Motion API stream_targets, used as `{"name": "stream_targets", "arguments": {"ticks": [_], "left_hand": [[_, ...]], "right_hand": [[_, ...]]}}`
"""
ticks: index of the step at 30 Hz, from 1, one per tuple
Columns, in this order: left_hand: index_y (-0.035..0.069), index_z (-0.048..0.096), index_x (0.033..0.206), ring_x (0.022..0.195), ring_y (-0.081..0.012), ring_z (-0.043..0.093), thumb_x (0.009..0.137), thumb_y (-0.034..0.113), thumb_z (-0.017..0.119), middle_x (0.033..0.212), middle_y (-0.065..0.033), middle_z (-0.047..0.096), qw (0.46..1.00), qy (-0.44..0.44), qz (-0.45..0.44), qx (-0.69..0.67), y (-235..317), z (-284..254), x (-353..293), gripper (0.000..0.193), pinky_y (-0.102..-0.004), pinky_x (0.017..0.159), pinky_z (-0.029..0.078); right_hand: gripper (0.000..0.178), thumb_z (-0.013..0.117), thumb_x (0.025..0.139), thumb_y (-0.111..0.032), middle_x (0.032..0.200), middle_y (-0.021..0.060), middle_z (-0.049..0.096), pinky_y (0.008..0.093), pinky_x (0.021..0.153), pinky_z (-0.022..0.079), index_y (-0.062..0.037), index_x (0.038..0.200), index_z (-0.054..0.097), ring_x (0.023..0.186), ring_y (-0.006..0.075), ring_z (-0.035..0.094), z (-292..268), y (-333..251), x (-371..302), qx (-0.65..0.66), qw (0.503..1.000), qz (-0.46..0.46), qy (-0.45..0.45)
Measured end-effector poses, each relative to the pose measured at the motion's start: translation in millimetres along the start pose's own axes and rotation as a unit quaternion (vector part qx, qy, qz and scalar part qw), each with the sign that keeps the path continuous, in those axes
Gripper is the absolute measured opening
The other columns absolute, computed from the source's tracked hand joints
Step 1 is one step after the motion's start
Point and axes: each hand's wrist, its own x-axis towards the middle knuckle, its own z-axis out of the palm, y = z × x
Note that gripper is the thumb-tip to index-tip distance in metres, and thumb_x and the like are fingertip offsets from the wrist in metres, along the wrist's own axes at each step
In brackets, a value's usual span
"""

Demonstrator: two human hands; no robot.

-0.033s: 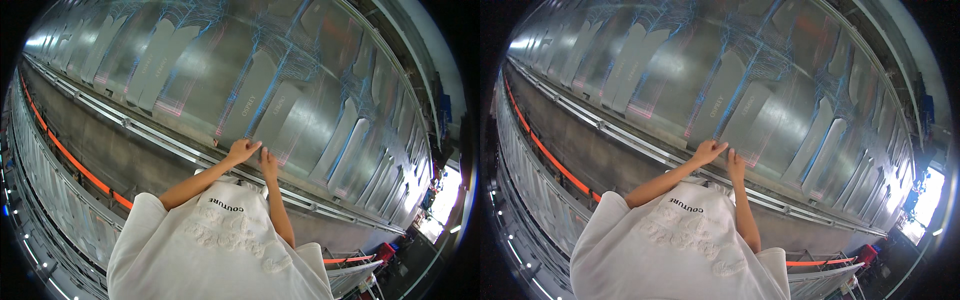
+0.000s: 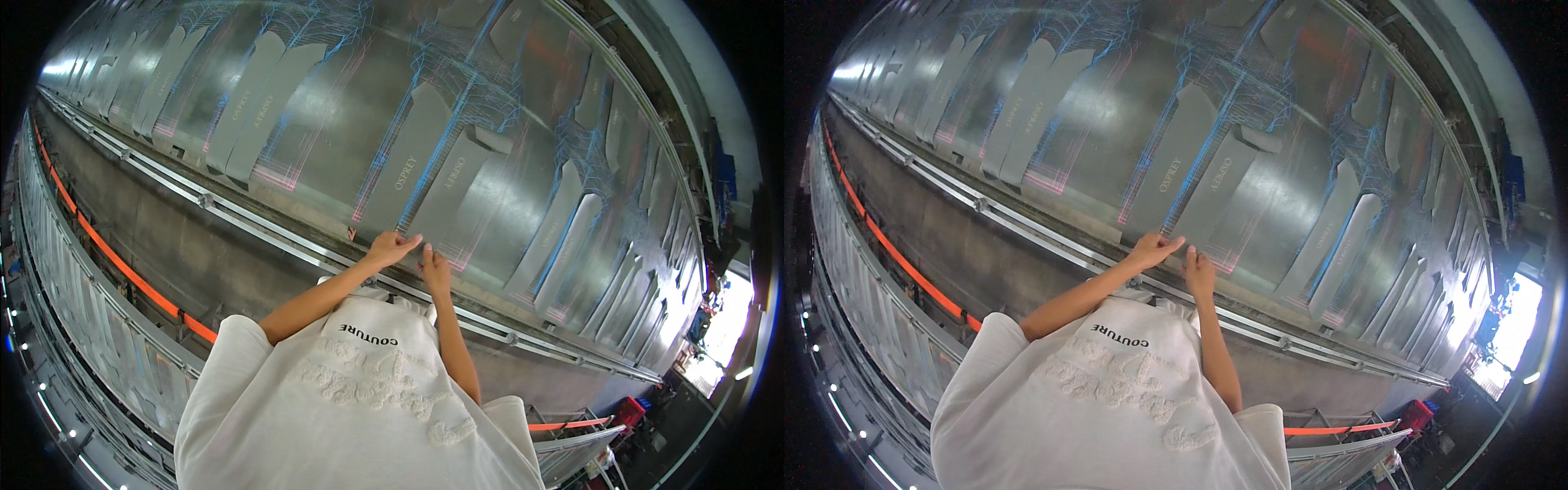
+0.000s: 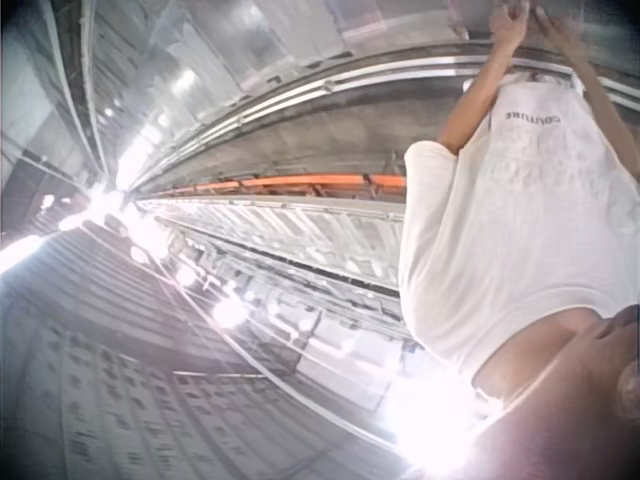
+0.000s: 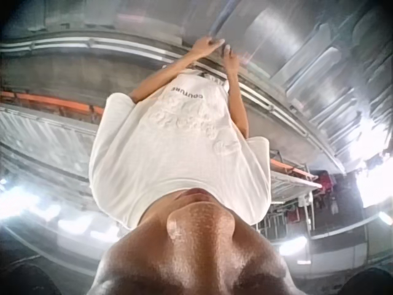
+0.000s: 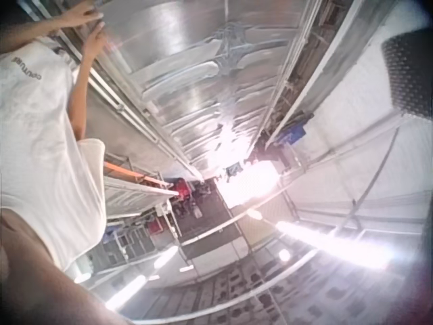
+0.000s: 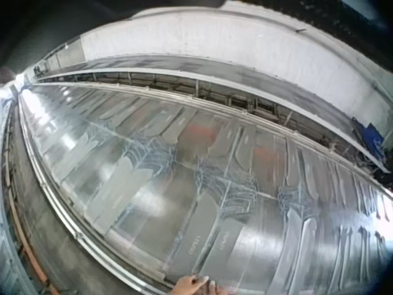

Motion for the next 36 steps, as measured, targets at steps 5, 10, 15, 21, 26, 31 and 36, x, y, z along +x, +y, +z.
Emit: {"name": "stream_targets", "arguments": {"ticks": [5, 10, 15, 21, 26, 31, 36], "left_hand": [[0.003, 0.052, 0.071, 0.051, -0.0144, 0.049, 0.074, 0.054, 0.068, 0.056, -0.0044, 0.049, 0.990, -0.037, -0.121, -0.070, -52.7, -19.3, -14.5, 0.053, -0.0295, 0.039, 0.036], [0.007, 0.043, 0.097, 0.050, -0.0081, 0.041, 0.074, 0.041, 0.074, 0.070, 0.0009, 0.045, 0.907, 0.110, -0.134, -0.383, -74.8, -47.3, -29.4, 0.051, -0.0258, 0.038, 0.032], [0.012, 0.052, 0.074, 0.050, -0.0062, 0.040, 0.074, 0.044, 0.072, 0.059, 0.0038, 0.042, 0.959, -0.038, -0.179, -0.215, -67.7, -59.6, -7.7, 0.038, -0.0222, 0.044, 0.030], [0.004, 0.059, 0.077, 0.056, -0.0114, 0.047, 0.081, 0.041, 0.063, 0.067, -0.0020, 0.053, 0.969, 0.033, -0.103, -0.223, -41.3, -56.5, -9.3, 0.037, -0.0271, 0.047, 0.036], [0.003, 0.055, 0.070, 0.059, -0.0101, 0.044, 0.086, 0.035, 0.057, 0.064, 0.0002, 0.046, 0.961, 0.063, -0.004, -0.268, 25.5, -62.0, -42.2, 0.035, -0.0297, 0.047, 0.037], [0.004, 0.052, 0.067, 0.054, -0.0082, 0.037, 0.088, 0.032, 0.055, 0.059, 0.0032, 0.041, 0.965, 0.072, 0.068, -0.243, 80.0, -73.5, -61.2, 0.035, -0.0288, 0.045, 0.032], [0.001, 0.049, 0.064, 0.052, -0.0070, 0.034, 0.090, 0.028, 0.053, 0.055, 0.0038, 0.036, 0.978, 0.085, 0.104, -0.160, 119.7, -91.1, -89.9, 0.038, -0.0284, 0.044, 0.030]], "right_hand": [[0.060, 0.049, 0.085, -0.056, 0.050, 0.0079, 0.056, 0.0334, 0.052, 0.044, -0.0006, 0.063, 0.061, 0.051, 0.0179, 0.057, -1.2, 12.5, -24.4, -0.193, 0.981, -0.007, -0.010], [0.052, 0.053, 0.083, -0.053, 0.058, 0.0054, 0.059, 0.0308, 0.050, 0.044, -0.0023, 0.078, 0.065, 0.051, 0.0161, 0.055, 9.4, 2.9, -25.4, -0.139, 0.982, -0.024, -0.128], [0.052, 0.055, 0.082, -0.055, 0.074, 0.0040, 0.062, 0.0247, 0.048, 0.042, -0.0035, 0.086, 0.063, 0.054, 0.0110, 0.053, 46.0, -48.2, -13.9, 0.052, 0.966, 0.138, -0.213], [0.040, 0.056, 0.085, -0.044, 0.062, 0.0025, 0.051, 0.0242, 0.043, 0.033, -0.0096, 0.067, 0.050, 0.050, 0.0105, 0.043, 70.7, -58.8, 6.7, 0.386, 0.851, 0.245, -0.259], [0.038, 0.054, 0.089, -0.031, 0.051, -0.0005, 0.042, 0.0252, 0.041, 0.027, -0.0141, 0.058, 0.038, 0.043, 0.0090, 0.033, 33.9, -137.0, -25.7, 0.358, 0.914, 0.157, -0.107], [0.040, 0.054, 0.089, -0.032, 0.048, -0.0021, 0.038, 0.0248, 0.041, 0.024, -0.0143, 0.057, 0.037, 0.041, 0.0078, 0.030, -8.5, -201.6, -53.8, 0.370, 0.922, 0.092, -0.068], [0.041, 0.054, 0.090, -0.031, 0.048, -0.0025, 0.038, 0.0235, 0.041, 0.025, -0.0130, 0.057, 0.038, 0.041, 0.0068, 0.031, -15.2, -210.8, -58.2, 0.395, 0.911, 0.091, -0.072]]}}
